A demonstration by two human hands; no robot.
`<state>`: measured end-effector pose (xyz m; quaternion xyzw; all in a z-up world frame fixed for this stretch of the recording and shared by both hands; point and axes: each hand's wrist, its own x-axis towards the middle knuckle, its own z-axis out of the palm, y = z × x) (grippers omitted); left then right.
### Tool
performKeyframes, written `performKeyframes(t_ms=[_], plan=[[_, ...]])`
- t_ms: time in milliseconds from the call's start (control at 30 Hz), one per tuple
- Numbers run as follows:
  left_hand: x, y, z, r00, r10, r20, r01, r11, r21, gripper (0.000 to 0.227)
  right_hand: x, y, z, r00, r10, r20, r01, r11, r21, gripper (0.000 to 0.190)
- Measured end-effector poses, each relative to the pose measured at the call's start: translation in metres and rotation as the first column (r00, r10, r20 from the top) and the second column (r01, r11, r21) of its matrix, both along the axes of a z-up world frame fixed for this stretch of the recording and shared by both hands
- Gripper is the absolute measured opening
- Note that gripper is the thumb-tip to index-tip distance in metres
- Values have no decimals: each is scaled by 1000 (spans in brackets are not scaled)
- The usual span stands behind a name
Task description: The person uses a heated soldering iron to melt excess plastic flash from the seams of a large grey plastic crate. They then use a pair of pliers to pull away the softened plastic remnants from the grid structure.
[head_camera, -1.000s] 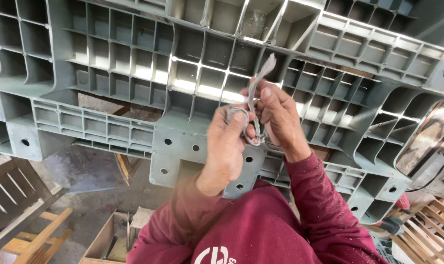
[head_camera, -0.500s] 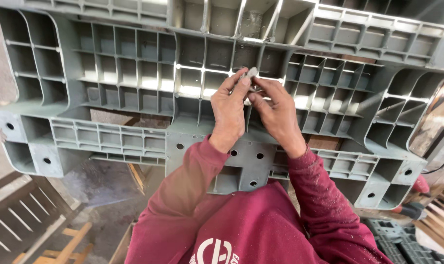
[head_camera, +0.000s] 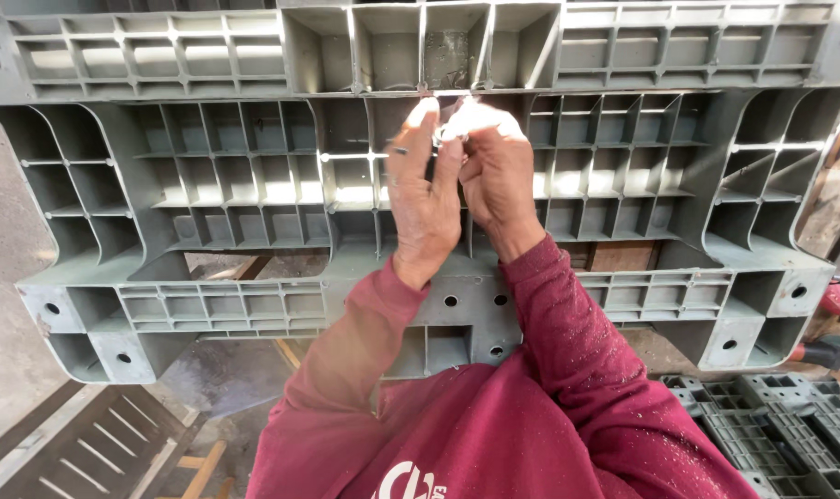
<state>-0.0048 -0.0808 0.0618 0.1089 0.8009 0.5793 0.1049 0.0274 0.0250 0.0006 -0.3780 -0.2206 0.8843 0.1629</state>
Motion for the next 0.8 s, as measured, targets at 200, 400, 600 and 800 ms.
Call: performKeyframes(t_ms=[200,400,600,800], plan=[[-60,-8,2,864,-297,-406,122,906,-405,35,-20,-21,-5,995,-90,-41,84,986,-142,19],[-70,-5,14,890,-351,-289,186,861,-474,33,-12,-28,-27,993,93,69,-106,968,227,15],[-76,5,18,860,-466,-209,267,759,-593,34,-21,-22,-28,977,-104,-187,65,977,-205,13],[-81,14,17,844,-492,-213,256,718,-647,43,-36,-28,-12,999,-35,-22,28,971,-237,15]])
